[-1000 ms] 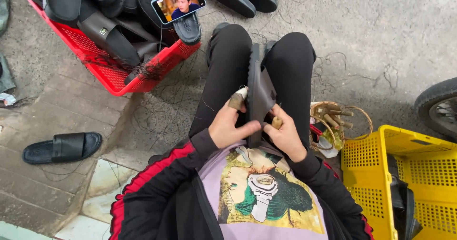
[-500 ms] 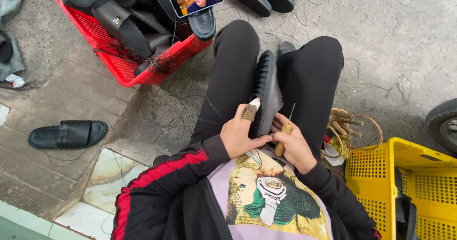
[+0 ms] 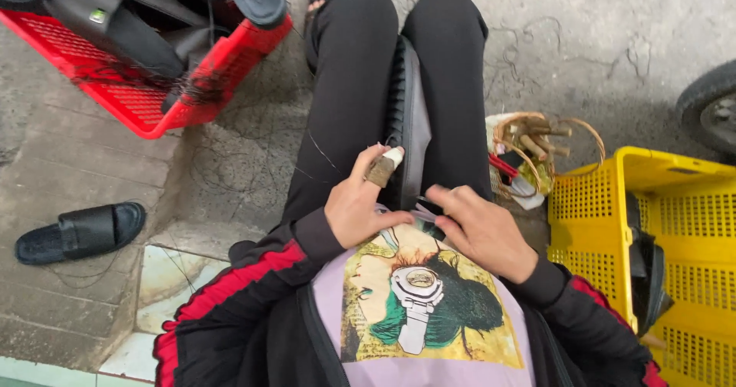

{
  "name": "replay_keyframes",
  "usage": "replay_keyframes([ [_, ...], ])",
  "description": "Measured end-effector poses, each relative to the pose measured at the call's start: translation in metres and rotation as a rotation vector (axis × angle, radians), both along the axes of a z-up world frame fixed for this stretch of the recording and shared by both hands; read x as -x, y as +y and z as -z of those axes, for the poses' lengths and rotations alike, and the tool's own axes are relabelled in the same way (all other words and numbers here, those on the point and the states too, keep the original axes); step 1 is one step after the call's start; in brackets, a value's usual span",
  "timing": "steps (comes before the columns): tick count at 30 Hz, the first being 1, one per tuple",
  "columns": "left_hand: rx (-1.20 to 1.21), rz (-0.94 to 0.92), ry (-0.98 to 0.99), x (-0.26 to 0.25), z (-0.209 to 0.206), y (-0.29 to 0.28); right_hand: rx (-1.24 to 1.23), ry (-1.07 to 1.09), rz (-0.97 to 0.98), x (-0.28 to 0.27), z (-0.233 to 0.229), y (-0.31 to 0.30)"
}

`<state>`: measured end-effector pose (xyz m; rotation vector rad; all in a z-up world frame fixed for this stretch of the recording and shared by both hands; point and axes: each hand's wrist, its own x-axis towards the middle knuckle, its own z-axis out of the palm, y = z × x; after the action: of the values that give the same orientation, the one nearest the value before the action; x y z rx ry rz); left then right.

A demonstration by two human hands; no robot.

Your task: Hand-sewing a rubber shoe sole to the upper part of a shoe using a needle and thread.

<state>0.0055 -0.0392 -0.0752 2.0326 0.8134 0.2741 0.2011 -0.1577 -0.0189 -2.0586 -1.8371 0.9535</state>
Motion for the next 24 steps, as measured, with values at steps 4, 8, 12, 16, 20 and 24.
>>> replay_keyframes([
  [4, -0.022, -0.005, -0.014, -0.002, 0.005, -0.004, -0.247, -0.216, -0.199, -0.003, 0.019, -0.011],
  [8, -0.029, -0.007, -0.033, -0.001, 0.006, -0.003, -0.251, -0.275, -0.224, -0.001, 0.012, -0.007],
  [12, -0.006, 0.006, -0.069, -0.003, 0.003, 0.000, -0.278, -0.439, -0.252, 0.000, 0.015, -0.011],
  [16, 0.099, 0.030, -0.115, -0.001, -0.001, 0.013, -0.338, -0.549, -0.345, 0.005, -0.003, 0.002],
  [20, 0.110, 0.015, -0.153, -0.002, 0.007, 0.013, -0.367, -0.644, -0.424, 0.014, 0.012, 0.010],
  [24, 0.117, 0.003, -0.198, 0.001, 0.016, 0.012, -0.417, -0.468, -0.341, 0.021, 0.050, 0.010],
])
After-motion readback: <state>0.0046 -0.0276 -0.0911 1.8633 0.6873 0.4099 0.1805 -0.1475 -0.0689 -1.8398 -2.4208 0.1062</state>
